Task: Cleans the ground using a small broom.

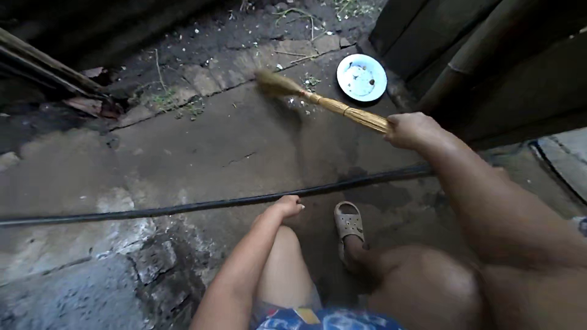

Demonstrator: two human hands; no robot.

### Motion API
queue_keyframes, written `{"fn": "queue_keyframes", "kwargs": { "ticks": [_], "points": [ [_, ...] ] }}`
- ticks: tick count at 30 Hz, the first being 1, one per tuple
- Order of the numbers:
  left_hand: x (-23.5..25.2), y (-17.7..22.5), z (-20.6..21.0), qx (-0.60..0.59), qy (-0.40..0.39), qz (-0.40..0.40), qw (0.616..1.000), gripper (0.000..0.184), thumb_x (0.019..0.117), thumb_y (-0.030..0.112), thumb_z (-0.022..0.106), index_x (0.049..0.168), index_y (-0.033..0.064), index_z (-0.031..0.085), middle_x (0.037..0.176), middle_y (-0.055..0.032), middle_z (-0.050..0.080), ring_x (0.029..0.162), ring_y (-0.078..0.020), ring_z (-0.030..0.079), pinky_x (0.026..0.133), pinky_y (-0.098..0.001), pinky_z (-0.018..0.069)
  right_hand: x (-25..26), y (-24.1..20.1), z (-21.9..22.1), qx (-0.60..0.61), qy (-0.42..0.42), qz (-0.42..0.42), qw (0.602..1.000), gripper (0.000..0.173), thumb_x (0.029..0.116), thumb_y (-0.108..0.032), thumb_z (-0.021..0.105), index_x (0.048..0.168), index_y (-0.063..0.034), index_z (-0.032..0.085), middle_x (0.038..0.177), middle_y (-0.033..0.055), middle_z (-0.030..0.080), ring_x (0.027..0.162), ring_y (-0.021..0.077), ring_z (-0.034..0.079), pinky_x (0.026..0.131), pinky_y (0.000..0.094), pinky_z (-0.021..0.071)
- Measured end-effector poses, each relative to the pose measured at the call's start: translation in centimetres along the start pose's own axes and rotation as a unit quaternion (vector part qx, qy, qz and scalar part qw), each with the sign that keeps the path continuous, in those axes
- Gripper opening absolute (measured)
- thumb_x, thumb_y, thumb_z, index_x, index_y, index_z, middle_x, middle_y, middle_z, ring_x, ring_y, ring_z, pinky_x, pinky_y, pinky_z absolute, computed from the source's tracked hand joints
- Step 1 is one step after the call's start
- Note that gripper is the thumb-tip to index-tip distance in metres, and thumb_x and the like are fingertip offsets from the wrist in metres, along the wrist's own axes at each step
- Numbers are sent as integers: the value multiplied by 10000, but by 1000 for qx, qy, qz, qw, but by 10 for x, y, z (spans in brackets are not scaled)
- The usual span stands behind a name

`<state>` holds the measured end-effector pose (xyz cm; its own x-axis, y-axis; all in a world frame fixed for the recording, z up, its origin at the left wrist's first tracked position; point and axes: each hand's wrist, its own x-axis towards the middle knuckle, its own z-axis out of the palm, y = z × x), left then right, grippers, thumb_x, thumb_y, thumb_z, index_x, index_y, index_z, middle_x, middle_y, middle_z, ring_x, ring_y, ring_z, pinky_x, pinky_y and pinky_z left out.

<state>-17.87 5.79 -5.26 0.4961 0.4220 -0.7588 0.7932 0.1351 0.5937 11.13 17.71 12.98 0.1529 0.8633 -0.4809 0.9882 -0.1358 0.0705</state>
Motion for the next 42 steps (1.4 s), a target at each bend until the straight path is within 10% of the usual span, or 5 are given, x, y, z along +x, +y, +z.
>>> {"fn": "queue_keyframes", "kwargs": {
  "ticks": [8,17,26,32,42],
  "points": [
    [-32,-53,-23,-71,90,-108,988,455,1096,324,474,1422,15,549,1421,-237,570,1359,-373,524,1144,-563,381,-33,44,7,149,-166,-140,965,617,941,-97,737,1498,-192,488,1169,214,663,975,338,664,863,560,534],
    [-77,-57,-21,-132,177,-206,953,439,1103,309,466,1401,1,557,1394,-237,585,1328,-371,546,1128,-548,394,98,21,111,227,-364,-130,894,507,991,-97,644,1458,-85,446,1064,150,625,763,188,611,706,368,540],
    [-84,60,-23,-89,90,-156,980,480,1085,318,520,1455,12,521,1443,-237,550,1362,-381,519,1145,-562,382,129,-19,58,316,-248,-228,887,494,986,-103,626,1451,-50,466,1064,192,618,768,229,637,715,408,560],
    [-86,170,-28,38,30,25,999,475,1074,350,536,1449,58,544,1437,-202,567,1363,-386,511,1148,-611,342,111,-120,30,252,-456,-348,780,804,1000,-71,585,1643,-294,156,1029,124,657,722,159,629,661,341,551],
    [-52,143,-68,98,4,-11,995,490,1071,332,544,1426,-6,534,1428,-259,551,1365,-453,482,1137,-685,297,82,-218,103,402,-446,-201,774,410,1029,-166,570,1424,-81,496,924,104,617,646,155,606,571,292,539]
  ]
}}
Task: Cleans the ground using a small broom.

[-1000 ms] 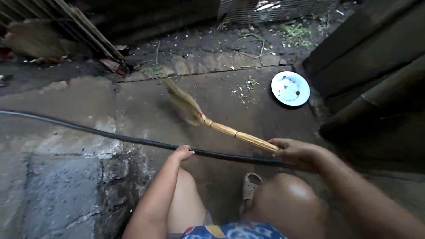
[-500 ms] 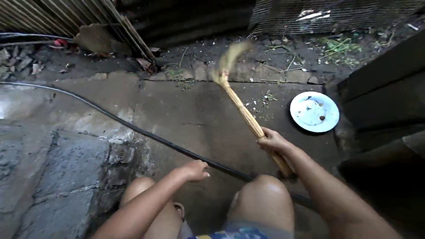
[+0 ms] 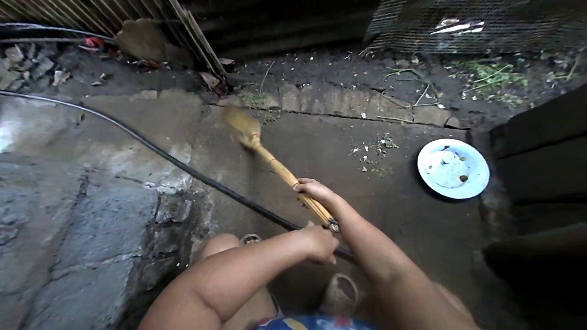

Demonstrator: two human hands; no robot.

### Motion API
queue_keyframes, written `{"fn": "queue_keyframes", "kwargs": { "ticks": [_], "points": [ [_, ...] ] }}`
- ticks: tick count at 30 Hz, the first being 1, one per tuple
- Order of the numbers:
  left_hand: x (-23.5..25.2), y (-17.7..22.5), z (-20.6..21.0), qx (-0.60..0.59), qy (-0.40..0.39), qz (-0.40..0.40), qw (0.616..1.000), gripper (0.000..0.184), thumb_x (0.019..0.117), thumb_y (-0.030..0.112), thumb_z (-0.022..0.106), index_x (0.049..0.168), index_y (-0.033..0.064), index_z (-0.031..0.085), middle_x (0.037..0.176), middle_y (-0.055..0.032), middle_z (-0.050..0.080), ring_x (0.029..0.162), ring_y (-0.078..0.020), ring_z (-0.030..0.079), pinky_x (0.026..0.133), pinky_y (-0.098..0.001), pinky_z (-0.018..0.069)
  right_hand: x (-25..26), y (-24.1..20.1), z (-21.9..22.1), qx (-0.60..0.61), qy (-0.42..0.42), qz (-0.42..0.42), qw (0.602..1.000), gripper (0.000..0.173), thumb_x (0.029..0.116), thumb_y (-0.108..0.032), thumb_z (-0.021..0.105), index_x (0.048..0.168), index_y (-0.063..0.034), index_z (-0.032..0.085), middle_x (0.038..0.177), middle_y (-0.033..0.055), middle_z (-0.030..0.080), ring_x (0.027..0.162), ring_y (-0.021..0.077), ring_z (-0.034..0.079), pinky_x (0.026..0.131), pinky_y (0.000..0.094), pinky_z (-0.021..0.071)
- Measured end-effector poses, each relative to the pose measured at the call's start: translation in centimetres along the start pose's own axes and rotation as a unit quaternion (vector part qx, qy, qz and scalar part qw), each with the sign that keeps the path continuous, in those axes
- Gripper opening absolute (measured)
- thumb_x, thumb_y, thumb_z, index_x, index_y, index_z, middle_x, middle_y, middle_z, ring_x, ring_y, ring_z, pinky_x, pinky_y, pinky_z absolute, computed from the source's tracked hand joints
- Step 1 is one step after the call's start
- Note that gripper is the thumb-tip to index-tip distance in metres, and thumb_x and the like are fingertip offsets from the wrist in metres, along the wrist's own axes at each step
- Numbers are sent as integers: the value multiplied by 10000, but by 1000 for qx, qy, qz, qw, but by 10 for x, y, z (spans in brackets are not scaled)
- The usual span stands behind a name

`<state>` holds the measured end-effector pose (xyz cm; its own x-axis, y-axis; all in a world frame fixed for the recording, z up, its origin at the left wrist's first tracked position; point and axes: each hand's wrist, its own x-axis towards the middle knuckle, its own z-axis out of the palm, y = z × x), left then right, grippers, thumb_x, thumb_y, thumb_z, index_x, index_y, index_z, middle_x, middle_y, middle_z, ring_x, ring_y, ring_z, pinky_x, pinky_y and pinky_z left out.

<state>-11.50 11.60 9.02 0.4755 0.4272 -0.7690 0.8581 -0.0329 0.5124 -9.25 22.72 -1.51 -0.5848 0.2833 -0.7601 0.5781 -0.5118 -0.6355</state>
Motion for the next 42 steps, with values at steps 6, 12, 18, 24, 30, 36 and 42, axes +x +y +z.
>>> {"fn": "queue_keyframes", "kwargs": {
  "ticks": [6,12,18,24,30,36,42],
  "points": [
    [11,-24,-9,77,-123,60,988,398,1088,316,504,1320,29,654,1315,-237,641,1299,-432,545,1097,-693,324,-26,37,-15,-34,226,-78,970,581,989,-160,622,1532,-93,425,1153,186,646,852,234,653,759,432,552],
    [15,-39,-14,122,-165,15,978,429,1046,327,585,1181,-67,684,1220,-279,658,1210,-445,586,1059,-670,369,-20,-5,15,-105,184,-136,968,713,975,-190,641,1608,-120,320,1235,200,654,974,236,674,867,424,552],
    [5,-47,-25,138,-134,53,980,436,1061,319,559,1285,-47,633,1315,-280,619,1309,-464,521,1118,-700,294,76,-91,16,-14,60,-111,992,442,1016,-200,628,1435,-81,552,1010,128,659,711,177,624,641,346,557],
    [-4,-62,-17,81,-109,75,988,401,1021,321,629,1219,-25,670,1222,-261,661,1192,-446,602,1019,-686,416,98,-130,-51,176,228,-82,954,329,1030,-313,569,1214,-45,619,860,72,667,640,152,640,571,302,553],
    [0,-77,-25,110,-102,83,985,502,1076,362,520,1428,5,548,1334,-260,622,1313,-447,533,1143,-712,256,56,-96,-123,155,468,-158,855,326,1010,-245,603,1254,-31,627,982,146,661,759,229,652,707,435,572],
    [12,-76,-24,114,-118,95,982,507,1082,357,515,1414,-25,548,1313,-276,626,1298,-451,541,1129,-705,274,34,-93,-62,122,331,-245,903,474,967,-86,606,1429,-60,504,939,117,631,686,175,608,634,365,554],
    [8,-74,-29,100,-98,75,987,404,1059,300,554,1308,-7,637,1318,-255,631,1295,-447,544,1109,-698,313,67,-144,-47,269,161,-179,933,250,1065,-251,473,1173,-57,588,836,69,679,593,122,630,514,251,529]
  ]
}}
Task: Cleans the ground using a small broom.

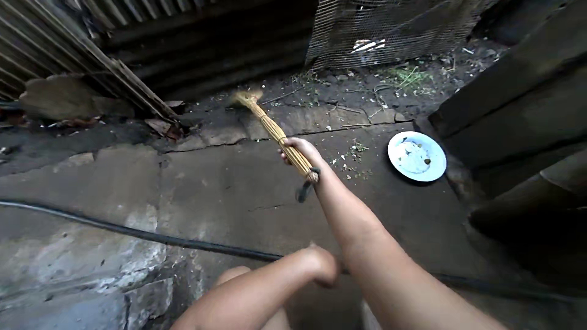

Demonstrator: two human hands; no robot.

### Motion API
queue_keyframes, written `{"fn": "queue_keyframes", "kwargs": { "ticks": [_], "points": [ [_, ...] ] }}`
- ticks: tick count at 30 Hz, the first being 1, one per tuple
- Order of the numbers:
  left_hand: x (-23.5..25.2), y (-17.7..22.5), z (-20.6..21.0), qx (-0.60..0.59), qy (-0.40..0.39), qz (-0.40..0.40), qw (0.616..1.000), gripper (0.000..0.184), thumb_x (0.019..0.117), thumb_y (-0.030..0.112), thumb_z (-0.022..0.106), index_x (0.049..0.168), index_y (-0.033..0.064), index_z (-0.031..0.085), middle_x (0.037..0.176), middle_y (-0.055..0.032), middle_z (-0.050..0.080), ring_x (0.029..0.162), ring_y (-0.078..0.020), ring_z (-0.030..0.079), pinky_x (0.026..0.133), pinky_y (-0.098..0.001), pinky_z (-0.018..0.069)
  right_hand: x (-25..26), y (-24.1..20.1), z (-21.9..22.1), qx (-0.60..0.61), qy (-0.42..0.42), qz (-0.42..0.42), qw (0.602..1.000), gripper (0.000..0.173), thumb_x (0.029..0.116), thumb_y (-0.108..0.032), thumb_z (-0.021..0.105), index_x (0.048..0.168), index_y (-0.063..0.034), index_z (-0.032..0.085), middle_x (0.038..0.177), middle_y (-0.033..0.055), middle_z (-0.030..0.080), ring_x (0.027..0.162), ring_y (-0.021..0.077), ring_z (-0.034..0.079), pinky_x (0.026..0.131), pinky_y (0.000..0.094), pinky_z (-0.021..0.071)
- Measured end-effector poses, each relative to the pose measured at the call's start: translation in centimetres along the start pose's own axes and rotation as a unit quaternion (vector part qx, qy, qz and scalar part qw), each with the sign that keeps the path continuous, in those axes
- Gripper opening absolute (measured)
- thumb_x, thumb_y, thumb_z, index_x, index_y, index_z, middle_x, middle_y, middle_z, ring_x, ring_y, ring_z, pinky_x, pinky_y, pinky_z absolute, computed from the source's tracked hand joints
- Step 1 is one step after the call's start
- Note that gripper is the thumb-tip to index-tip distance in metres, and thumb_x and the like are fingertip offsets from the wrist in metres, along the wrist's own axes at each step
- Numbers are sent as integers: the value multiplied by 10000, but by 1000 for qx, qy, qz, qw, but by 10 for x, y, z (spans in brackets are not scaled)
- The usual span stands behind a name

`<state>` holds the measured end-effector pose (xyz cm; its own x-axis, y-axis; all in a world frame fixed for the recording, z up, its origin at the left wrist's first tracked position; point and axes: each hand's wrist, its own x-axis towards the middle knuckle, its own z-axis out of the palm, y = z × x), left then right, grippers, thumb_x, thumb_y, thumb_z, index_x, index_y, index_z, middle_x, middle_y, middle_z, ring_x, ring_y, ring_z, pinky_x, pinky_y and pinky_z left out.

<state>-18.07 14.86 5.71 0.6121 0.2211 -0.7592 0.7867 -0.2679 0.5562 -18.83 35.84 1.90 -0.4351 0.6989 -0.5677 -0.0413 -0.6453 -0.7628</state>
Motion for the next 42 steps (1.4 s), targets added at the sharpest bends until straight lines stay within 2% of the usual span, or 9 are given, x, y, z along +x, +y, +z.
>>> {"fn": "queue_keyframes", "kwargs": {
  "ticks": [8,13,17,20,22,26,30,35,42],
  "points": [
    [-2,-8,2,-12,23,9,1000,461,1070,327,528,1429,39,558,1370,-236,607,1332,-425,523,1141,-698,270,5,-65,-117,-98,323,-111,935,333,983,-275,596,1213,-36,633,1033,118,669,842,213,660,756,421,563],
    [13,-8,0,5,11,21,1000,488,1072,335,531,1445,20,534,1388,-239,595,1339,-431,519,1137,-700,285,-34,-58,-145,-158,268,-205,928,306,981,-146,590,1269,-42,583,925,91,630,710,171,631,665,385,576],
    [23,-1,-5,13,4,13,1000,486,1077,333,519,1435,4,534,1406,-253,573,1351,-436,504,1140,-698,279,-48,-45,-110,-164,134,-126,969,398,1020,-161,567,1410,-82,552,957,86,663,713,161,639,644,342,570],
    [24,3,-6,11,19,11,1000,472,1077,336,518,1420,13,548,1397,-245,582,1339,-431,518,1137,-694,292,-15,-44,-101,-122,76,-63,988,286,1042,-225,545,1271,-68,613,907,76,683,665,149,650,578,291,555],
    [19,4,-4,0,33,8,999,466,1072,337,525,1421,29,553,1400,-234,582,1329,-427,525,1135,-690,297,8,-49,-108,-131,131,-36,982,262,1020,-253,564,1181,-59,637,887,79,696,654,151,665,572,295,563],
    [11,2,1,-24,50,3,998,467,1068,335,530,1441,54,545,1443,-210,557,1357,-419,500,1157,-679,275,14,-71,-159,-226,333,-38,915,373,960,-263,662,1220,5,648,1153,196,662,985,299,662,863,513,536],
    [17,-3,2,-18,35,-6,999,499,1066,344,536,1467,48,521,1446,-219,553,1370,-420,489,1154,-685,279,-11,-83,-223,-261,405,-127,867,370,926,-254,667,1206,-13,653,1117,225,673,1004,359,659,862,590,517],
    [36,-4,-5,4,11,-6,1000,511,1071,349,527,1478,41,505,1461,-224,538,1376,-417,485,1144,-678,296,-53,-76,-214,-237,283,-213,905,436,944,-145,640,1369,-73,577,1076,139,665,833,212,658,743,439,573],
    [35,-8,-16,-7,27,-19,999,532,1074,374,518,1508,70,482,1502,-202,509,1404,-388,468,1169,-640,295,-147,-26,-163,-283,12,-38,958,423,1020,-92,578,1440,-49,546,958,113,683,639,145,615,594,309,552]
  ]
}}
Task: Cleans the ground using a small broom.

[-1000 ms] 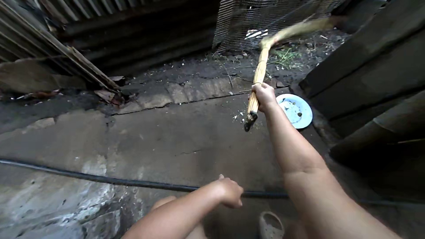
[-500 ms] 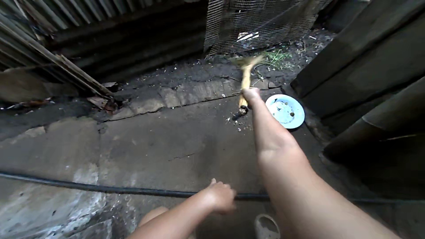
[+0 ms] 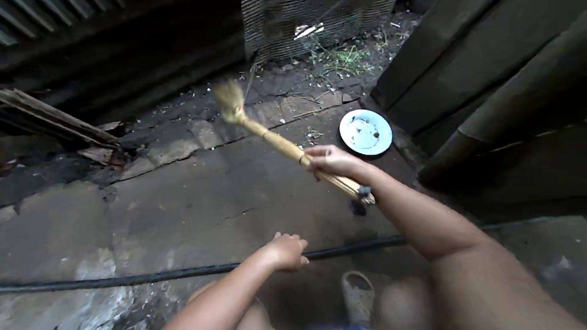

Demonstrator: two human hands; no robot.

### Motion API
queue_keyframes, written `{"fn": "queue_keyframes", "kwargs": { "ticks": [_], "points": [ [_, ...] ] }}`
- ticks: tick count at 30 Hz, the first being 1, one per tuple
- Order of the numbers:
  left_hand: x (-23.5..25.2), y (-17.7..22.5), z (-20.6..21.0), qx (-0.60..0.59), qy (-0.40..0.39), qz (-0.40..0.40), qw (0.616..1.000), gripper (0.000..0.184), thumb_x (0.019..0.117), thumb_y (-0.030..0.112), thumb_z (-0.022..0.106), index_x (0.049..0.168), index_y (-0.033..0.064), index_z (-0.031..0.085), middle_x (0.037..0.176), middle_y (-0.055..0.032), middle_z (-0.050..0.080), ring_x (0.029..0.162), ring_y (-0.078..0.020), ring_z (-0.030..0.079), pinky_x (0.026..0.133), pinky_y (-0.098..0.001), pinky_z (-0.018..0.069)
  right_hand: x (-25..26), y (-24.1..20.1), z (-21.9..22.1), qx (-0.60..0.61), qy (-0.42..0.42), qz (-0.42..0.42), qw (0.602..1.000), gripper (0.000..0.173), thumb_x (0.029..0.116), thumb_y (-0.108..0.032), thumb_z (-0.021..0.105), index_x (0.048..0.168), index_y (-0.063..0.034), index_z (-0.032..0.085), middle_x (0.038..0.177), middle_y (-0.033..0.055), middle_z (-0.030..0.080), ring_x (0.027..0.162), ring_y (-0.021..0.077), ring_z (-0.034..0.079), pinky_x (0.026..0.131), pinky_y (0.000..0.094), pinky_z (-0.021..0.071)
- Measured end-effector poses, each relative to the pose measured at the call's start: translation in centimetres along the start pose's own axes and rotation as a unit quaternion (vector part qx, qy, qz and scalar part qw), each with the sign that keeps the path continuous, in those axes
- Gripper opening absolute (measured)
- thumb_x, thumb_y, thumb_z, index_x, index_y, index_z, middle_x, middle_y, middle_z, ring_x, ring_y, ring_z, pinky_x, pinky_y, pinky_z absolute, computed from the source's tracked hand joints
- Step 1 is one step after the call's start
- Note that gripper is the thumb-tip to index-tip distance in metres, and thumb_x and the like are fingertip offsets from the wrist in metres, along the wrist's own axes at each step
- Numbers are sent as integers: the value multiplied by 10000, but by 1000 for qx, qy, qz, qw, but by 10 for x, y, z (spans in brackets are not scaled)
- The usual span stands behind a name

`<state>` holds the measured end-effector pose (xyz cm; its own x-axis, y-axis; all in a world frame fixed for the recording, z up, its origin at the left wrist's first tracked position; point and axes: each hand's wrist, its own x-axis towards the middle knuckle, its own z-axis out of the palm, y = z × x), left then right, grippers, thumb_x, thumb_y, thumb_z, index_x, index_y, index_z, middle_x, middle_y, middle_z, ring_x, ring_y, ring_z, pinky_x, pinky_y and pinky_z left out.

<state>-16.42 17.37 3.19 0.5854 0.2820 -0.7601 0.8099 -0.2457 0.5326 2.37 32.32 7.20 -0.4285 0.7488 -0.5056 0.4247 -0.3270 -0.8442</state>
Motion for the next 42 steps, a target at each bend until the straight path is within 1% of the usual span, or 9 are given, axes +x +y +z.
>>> {"fn": "queue_keyframes", "kwargs": {
  "ticks": [3,6,10,14,17,24,30,34,42],
  "points": [
    [0,1,0,4,6,0,1000,540,1073,391,514,1512,79,482,1498,-189,516,1403,-375,473,1174,-629,293,-40,28,-9,-2,-45,72,996,413,1024,-68,585,1432,-27,535,912,104,667,611,116,604,581,262,541],
    [3,4,3,9,-4,-4,1000,540,1072,397,511,1519,95,475,1505,-171,513,1412,-362,466,1188,-614,286,-52,60,-42,-46,13,110,993,393,1023,-98,604,1409,-36,560,944,112,674,650,142,616,613,296,550],
    [15,2,8,12,-23,-29,999,539,1071,403,512,1520,107,476,1510,-164,512,1409,-348,472,1180,-599,306,-52,89,-75,-159,135,42,977,511,999,-148,617,1494,-87,510,1176,210,682,926,302,686,841,527,554],
    [25,3,9,20,-24,-45,998,550,1066,407,526,1522,106,475,1508,-168,514,1405,-350,477,1173,-595,320,-50,119,-94,-187,227,37,955,753,946,-120,657,1613,-105,306,1372,268,583,1195,407,620,1002,600,487],
    [27,8,10,25,-23,-43,998,538,1067,393,522,1520,106,479,1506,-169,516,1402,-353,478,1171,-600,319,-52,149,-86,-167,253,73,950,907,906,-67,684,1653,-175,183,1439,294,501,1263,451,560,1008,625,479],
    [34,7,18,26,-44,-67,996,528,1068,387,520,1516,108,483,1502,-161,520,1401,-344,480,1173,-590,319,-31,173,-81,-157,272,178,932,810,944,-93,628,1641,-111,215,1427,288,503,1264,439,559,1013,598,482],
    [39,10,19,35,-49,-81,995,534,1070,398,514,1518,109,477,1491,-178,524,1385,-355,494,1161,-592,336,1,139,-130,-215,270,194,918,672,968,-159,620,1571,-45,346,1312,309,595,1203,458,605,973,631,489],
    [38,12,21,36,-43,-76,996,523,1069,392,513,1509,110,489,1479,-169,535,1380,-354,497,1160,-605,331,20,128,-155,-257,267,201,906,485,956,-164,633,1404,-11,531,1303,301,597,1228,450,587,974,640,476],
    [26,7,22,19,-31,-71,997,521,1067,383,520,1513,116,488,1499,-160,522,1400,-353,478,1177,-609,306,-7,86,-144,-397,177,260,862,489,929,-158,684,1341,65,546,1304,330,580,1248,482,565,970,659,474]
  ]
}}
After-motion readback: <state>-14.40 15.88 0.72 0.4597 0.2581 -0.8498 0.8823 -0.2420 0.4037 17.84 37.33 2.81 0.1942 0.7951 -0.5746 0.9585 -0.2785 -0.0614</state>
